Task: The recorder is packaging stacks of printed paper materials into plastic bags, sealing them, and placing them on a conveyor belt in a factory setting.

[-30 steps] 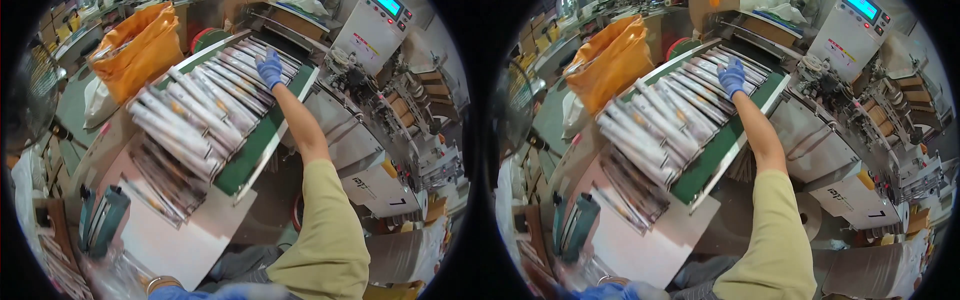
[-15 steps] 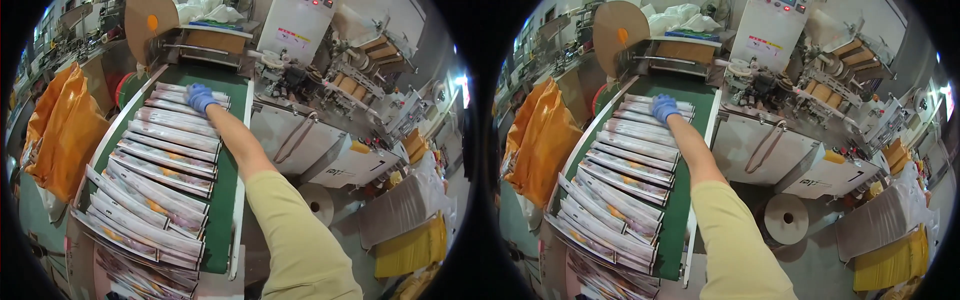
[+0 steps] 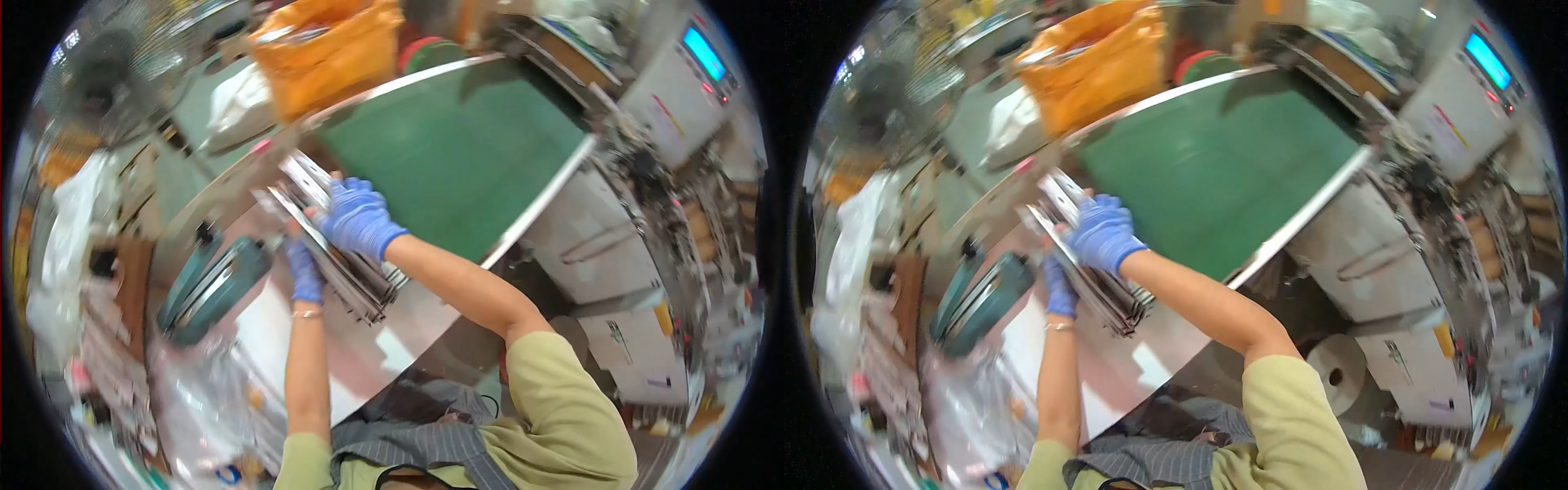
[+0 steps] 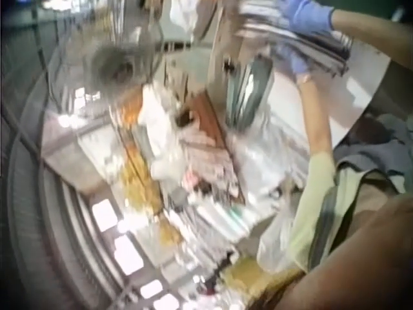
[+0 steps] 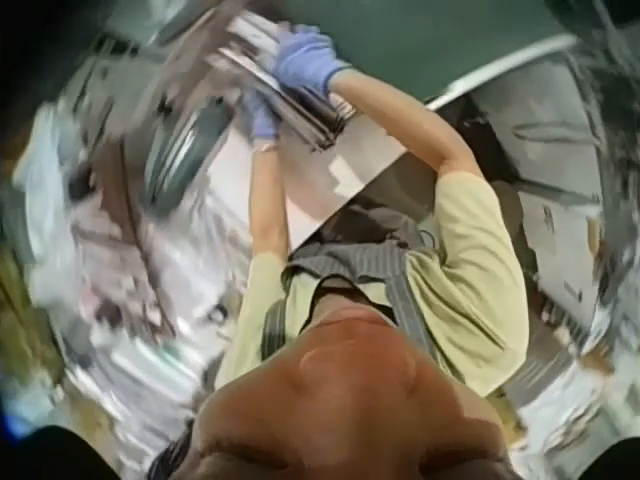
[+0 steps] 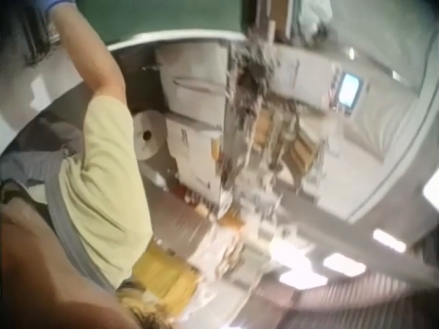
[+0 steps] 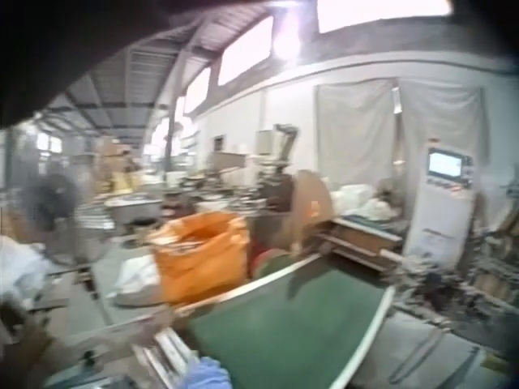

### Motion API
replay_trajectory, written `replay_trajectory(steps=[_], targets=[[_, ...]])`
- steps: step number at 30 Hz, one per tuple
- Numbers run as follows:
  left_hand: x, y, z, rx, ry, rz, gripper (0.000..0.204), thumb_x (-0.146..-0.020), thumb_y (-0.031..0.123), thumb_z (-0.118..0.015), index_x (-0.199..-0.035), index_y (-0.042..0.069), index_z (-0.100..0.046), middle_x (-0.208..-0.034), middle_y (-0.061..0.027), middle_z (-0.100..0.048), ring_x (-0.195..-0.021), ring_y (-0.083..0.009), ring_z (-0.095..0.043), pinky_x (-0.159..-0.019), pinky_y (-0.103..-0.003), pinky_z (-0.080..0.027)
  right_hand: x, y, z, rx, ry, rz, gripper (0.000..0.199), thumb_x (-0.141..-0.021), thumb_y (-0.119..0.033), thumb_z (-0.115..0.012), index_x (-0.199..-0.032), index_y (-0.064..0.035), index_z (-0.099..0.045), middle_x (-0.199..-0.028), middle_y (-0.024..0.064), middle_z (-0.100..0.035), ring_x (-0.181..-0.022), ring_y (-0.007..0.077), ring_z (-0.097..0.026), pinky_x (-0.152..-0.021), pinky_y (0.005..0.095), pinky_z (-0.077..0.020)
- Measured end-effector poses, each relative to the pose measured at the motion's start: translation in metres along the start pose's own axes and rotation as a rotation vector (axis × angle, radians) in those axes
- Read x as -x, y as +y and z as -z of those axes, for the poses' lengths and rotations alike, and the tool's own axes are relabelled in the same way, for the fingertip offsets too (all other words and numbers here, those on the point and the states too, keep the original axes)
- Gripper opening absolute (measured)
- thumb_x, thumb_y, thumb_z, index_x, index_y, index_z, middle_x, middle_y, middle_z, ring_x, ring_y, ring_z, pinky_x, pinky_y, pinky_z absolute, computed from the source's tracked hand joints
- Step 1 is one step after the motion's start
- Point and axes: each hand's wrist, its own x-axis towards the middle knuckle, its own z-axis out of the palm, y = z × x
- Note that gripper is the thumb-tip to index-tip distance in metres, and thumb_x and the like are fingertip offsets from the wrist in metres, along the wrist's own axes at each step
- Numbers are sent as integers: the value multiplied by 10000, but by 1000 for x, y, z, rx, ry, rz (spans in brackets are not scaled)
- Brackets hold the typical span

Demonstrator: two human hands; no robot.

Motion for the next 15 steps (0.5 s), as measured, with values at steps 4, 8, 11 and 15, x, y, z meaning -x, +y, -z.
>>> replay_trajectory(steps=[4, 8, 11, 15], targets=[[-14, 0, 25, -1049, 563, -203, 940, -577, 384, -806, -1238, -95, -341, -1134, -181, -504, -991, -220, -507, -831, -326, -430, -57, 41, -142, -524, -37, -363, 741, -789, -554, -436, -1296, -20, -358, -1177, 278, -476, -1049, 347, -525, -915, 427, -393], [21, 39, 11, -561, 261, -45, 1024, -519, 324, -848, -1267, -82, -278, -1170, -194, -486, -1000, -227, -523, -832, -322, -444, -36, 23, -162, -410, 93, -367, 719, -766, -616, -490, -1119, 9, -524, -1095, 211, -558, -990, 309, -560, -852, 377, -441], [33, 35, 56, -382, 45, -63, 741, -563, 260, -836, -1150, 3, -464, -1035, -95, -583, -873, -182, -576, -754, -312, -486, 7, -11, -129, -1324, -575, -179, 546, -801, -495, -556, -1071, -21, -556, -1023, 116, -595, -912, 208, -588, -803, 329, -472], [83, 52, 79, -322, -148, 57, 683, -567, 160, -820, -1152, 32, -491, -1014, -69, -601, -873, -175, -594, -762, -309, -507, 70, -15, -120, -1685, -699, -264, 467, -765, -281, -673, -1117, -9, -531, -995, 82, -601, -865, 154, -592, -773, 285, -493]])
